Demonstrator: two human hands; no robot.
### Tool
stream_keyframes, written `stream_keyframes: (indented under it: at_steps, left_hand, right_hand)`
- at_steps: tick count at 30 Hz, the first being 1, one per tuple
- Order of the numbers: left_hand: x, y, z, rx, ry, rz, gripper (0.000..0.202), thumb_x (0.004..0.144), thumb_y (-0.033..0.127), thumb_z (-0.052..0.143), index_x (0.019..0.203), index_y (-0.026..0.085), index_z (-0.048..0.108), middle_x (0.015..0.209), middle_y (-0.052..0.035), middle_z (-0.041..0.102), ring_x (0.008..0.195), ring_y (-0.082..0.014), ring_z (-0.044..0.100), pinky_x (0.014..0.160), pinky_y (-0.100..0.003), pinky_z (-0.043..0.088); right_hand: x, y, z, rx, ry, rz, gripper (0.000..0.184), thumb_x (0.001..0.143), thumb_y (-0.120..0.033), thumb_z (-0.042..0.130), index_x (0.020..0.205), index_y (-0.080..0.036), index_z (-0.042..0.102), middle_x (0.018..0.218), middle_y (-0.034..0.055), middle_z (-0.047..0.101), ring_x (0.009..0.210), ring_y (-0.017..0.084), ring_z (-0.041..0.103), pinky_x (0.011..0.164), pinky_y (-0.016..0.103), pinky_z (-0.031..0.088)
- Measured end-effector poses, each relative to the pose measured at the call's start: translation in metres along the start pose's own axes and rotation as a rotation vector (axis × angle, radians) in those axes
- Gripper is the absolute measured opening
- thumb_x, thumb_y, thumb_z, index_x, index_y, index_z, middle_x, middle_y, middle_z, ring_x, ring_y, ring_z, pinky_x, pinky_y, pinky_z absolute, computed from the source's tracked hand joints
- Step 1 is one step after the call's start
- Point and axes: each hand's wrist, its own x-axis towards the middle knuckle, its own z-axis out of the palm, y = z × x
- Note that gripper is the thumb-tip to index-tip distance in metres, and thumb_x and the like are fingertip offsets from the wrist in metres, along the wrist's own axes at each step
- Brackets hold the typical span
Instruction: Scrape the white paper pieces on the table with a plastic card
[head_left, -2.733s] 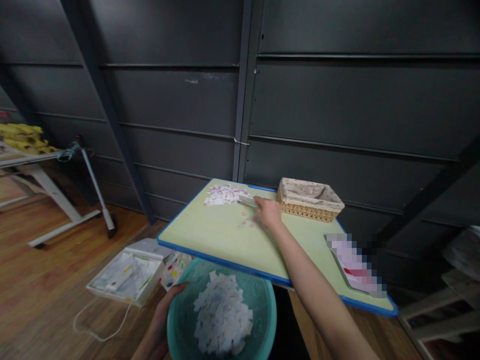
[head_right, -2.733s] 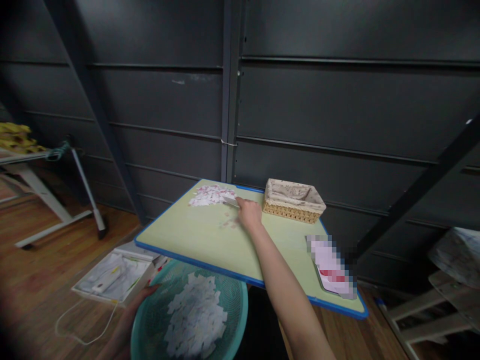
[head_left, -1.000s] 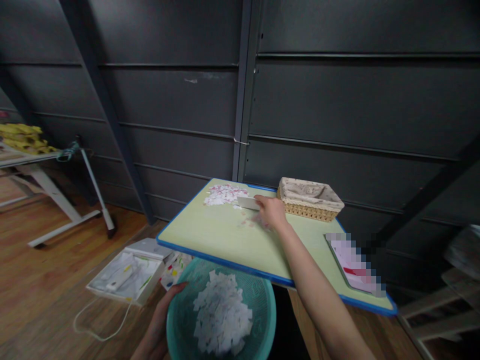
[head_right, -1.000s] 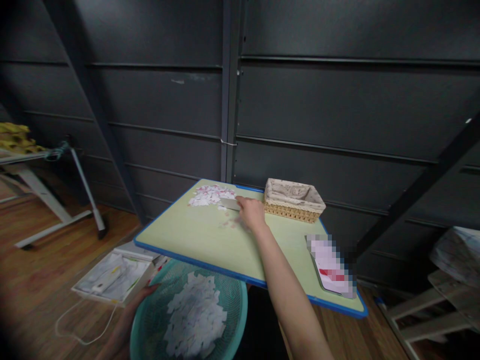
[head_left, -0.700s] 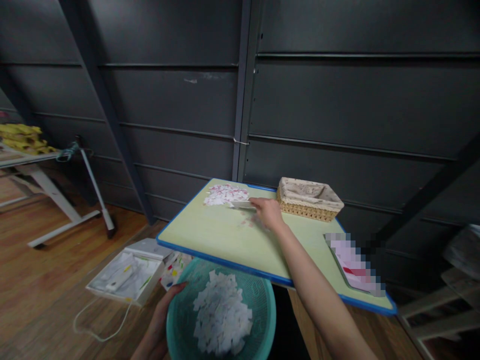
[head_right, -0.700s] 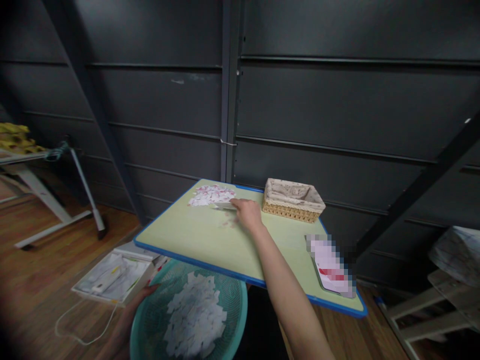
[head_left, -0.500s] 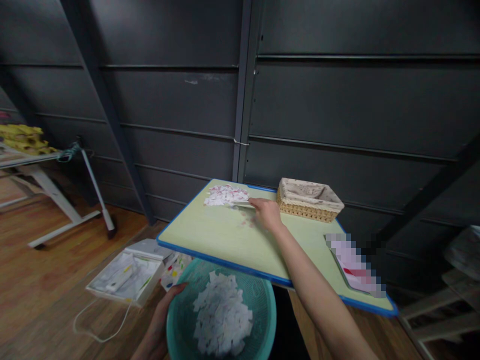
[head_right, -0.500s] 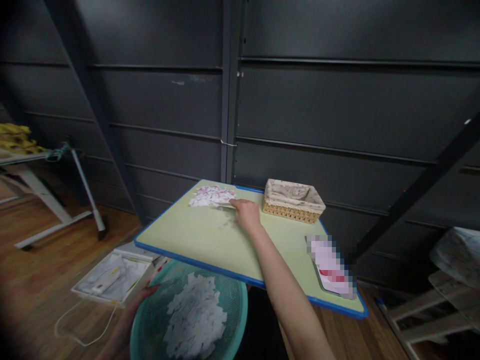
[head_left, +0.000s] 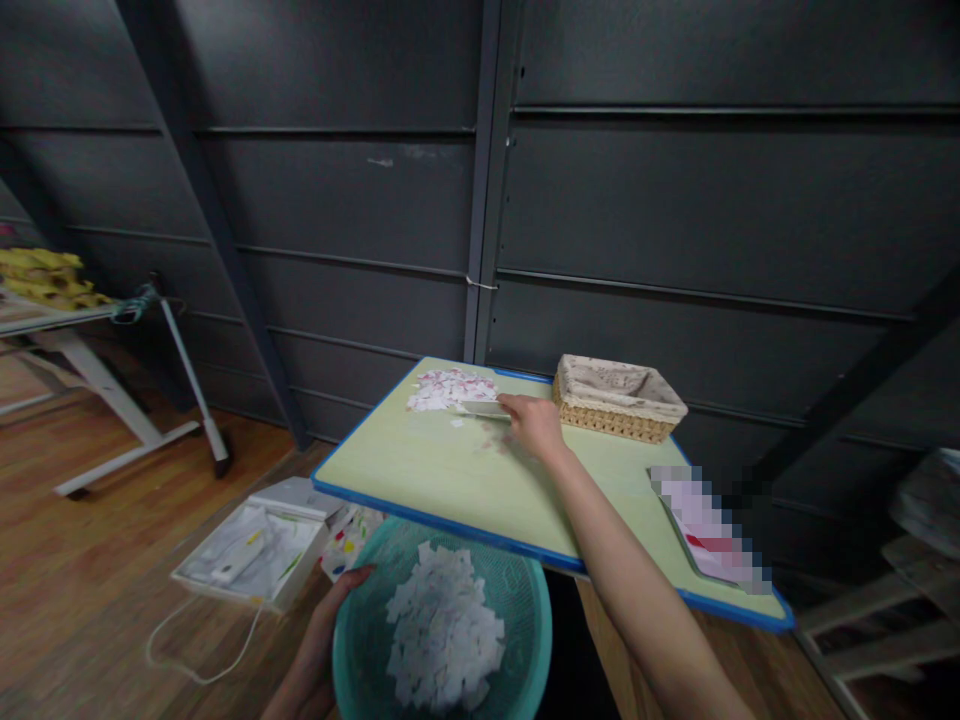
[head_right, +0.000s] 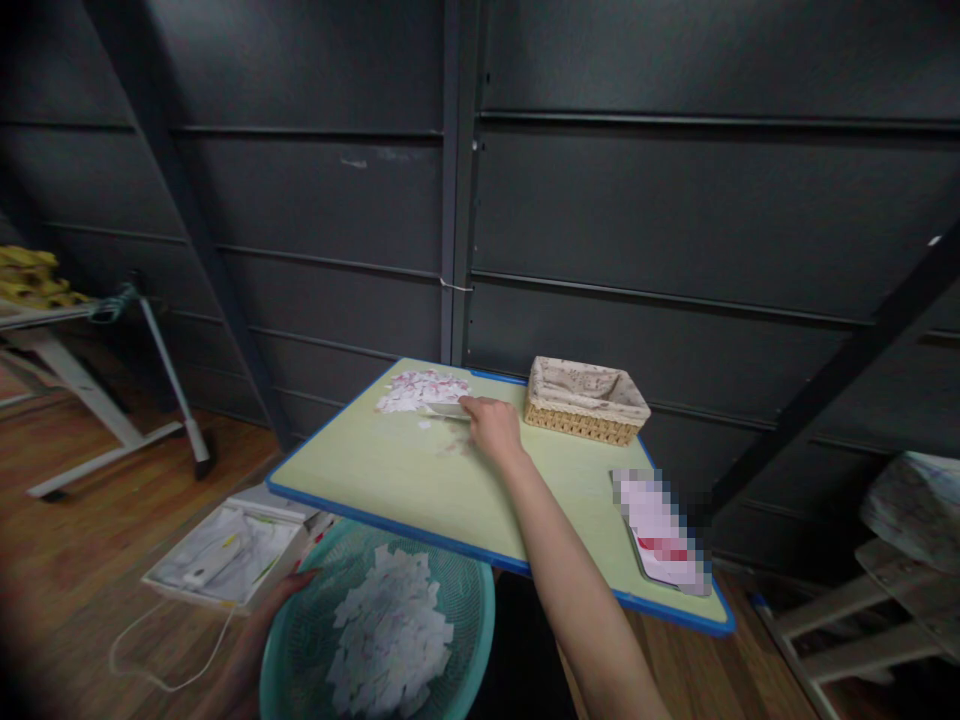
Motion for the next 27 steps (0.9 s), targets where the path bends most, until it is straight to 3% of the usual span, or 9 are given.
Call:
stream_keyframes:
  at_steps: [5, 9, 13, 17, 23, 27]
  left_hand:
    - [0.001, 0.0, 0.001, 0.025, -0.016, 0.013, 0.062, 0.074, 0.019, 0.063, 0.133, 0.007, 0.046, 0.061, -0.0079, 0.076, 0.058, -0.0312, 0.072, 0.057, -0.043, 0.058]
    - [-0.002, 0.0, 0.003, 0.023, -0.011, 0.073, 0.057, 0.074, 0.016, 0.062, 0.128, 0.006, 0.05, 0.057, -0.0051, 0.074, 0.053, -0.028, 0.071, 0.052, -0.037, 0.056]
    - [-0.003, 0.0, 0.002, 0.024, -0.008, 0.051, 0.052, 0.073, 0.016, 0.063, 0.123, 0.006, 0.054, 0.06, -0.0061, 0.076, 0.057, -0.0297, 0.072, 0.058, -0.041, 0.057]
    - [-0.001, 0.001, 0.001, 0.007, -0.021, 0.051, 0.038, 0.074, 0.018, 0.063, 0.111, 0.008, 0.061, 0.062, -0.0076, 0.076, 0.059, -0.0296, 0.072, 0.058, -0.041, 0.058]
    - [-0.001, 0.005, 0.001, 0.029, 0.029, 0.042, 0.022, 0.075, 0.019, 0.062, 0.094, 0.01, 0.064, 0.051, -0.0062, 0.071, 0.047, -0.026, 0.067, 0.047, -0.037, 0.053]
    - [-0.005, 0.005, 0.002, 0.011, 0.029, 0.067, 0.014, 0.073, 0.017, 0.063, 0.086, 0.012, 0.065, 0.049, -0.004, 0.07, 0.045, -0.0226, 0.065, 0.048, -0.034, 0.053]
  right_hand:
    - [0.001, -0.008, 0.0, 0.063, -0.037, -0.016, 0.035, 0.09, -0.019, 0.043, 0.114, -0.026, 0.067, 0.11, 0.0048, 0.07, 0.1, 0.019, 0.065, 0.085, 0.027, 0.045]
    - [0.001, -0.011, 0.0, 0.052, -0.052, -0.005, 0.036, 0.088, -0.017, 0.044, 0.115, -0.025, 0.067, 0.111, 0.0061, 0.07, 0.1, 0.02, 0.064, 0.085, 0.027, 0.045]
    - [0.0, -0.011, 0.002, 0.086, -0.049, -0.057, 0.035, 0.088, -0.017, 0.045, 0.111, -0.026, 0.069, 0.109, 0.005, 0.071, 0.098, 0.019, 0.065, 0.084, 0.027, 0.045]
    - [-0.001, -0.012, 0.001, 0.121, 0.009, -0.05, 0.033, 0.091, -0.022, 0.043, 0.112, -0.025, 0.068, 0.111, 0.0051, 0.07, 0.1, 0.019, 0.065, 0.087, 0.027, 0.044]
    - [-0.002, -0.017, -0.005, 0.111, -0.065, -0.039, 0.032, 0.089, -0.023, 0.046, 0.111, -0.026, 0.068, 0.11, 0.0044, 0.07, 0.097, 0.019, 0.066, 0.084, 0.025, 0.044]
    - [-0.003, -0.017, -0.007, 0.098, 0.001, 0.013, 0.033, 0.09, -0.026, 0.044, 0.114, -0.024, 0.067, 0.112, 0.0054, 0.069, 0.099, 0.02, 0.065, 0.084, 0.026, 0.044]
